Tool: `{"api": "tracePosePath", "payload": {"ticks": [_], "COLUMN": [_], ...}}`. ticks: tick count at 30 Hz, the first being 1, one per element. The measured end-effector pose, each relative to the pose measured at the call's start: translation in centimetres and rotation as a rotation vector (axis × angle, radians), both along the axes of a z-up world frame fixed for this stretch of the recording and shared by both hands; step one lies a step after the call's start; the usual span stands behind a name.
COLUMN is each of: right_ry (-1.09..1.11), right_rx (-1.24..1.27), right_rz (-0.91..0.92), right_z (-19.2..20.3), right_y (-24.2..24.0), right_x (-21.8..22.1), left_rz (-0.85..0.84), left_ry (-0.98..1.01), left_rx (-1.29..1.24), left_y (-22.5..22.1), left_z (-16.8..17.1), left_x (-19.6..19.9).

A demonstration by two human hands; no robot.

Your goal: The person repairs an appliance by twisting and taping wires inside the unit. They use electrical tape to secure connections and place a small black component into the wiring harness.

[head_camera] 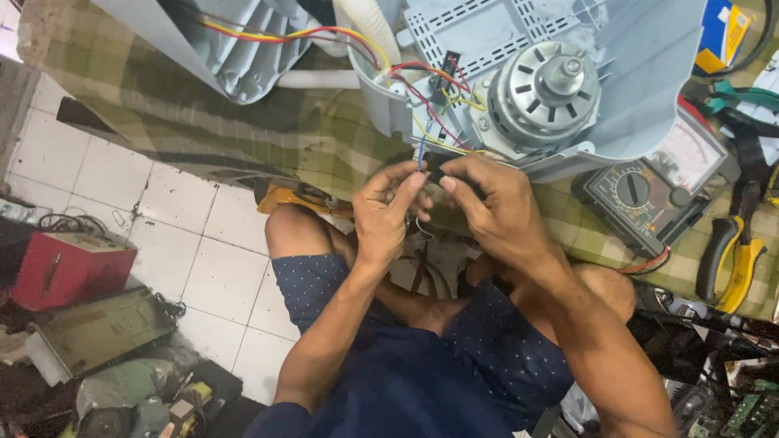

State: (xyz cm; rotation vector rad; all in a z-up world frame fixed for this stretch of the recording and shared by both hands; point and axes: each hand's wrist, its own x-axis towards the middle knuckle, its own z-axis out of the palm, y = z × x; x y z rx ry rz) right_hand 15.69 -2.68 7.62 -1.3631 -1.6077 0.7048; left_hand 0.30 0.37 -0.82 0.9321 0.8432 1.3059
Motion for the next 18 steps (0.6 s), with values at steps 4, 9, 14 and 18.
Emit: {"api": "tracePosePath", "payload": {"ticks": [4,9,14,18], "right_ry": [-0.019,-0.039,-0.079,-0.144], "right_rx": [0.032,0.047,0.088,0.118], "right_rz": [0.03,0.016,0.012,-0.008], "right_z": [0.8,0.6,1.1,1.0], "right_y": [0.5,0.7,1.0,1.2], "right_x": [-0.7,-0.9,-1.6,-1.5], "left_rz": [-0.018,-0.039,-0.038,-0.051], "left_ry": [-0.094,-0.157,-0.154,-0.161], "left_rx": [-0.011,-0.023,-0.013,-0.005], "left_y": [-0.1,-0.2,-0.1,0.0], "left_z": [-1.7,-0.5,-0.4,-0.4], "left_x": [-0.1,-0.2,-0.2,-0.5]}}
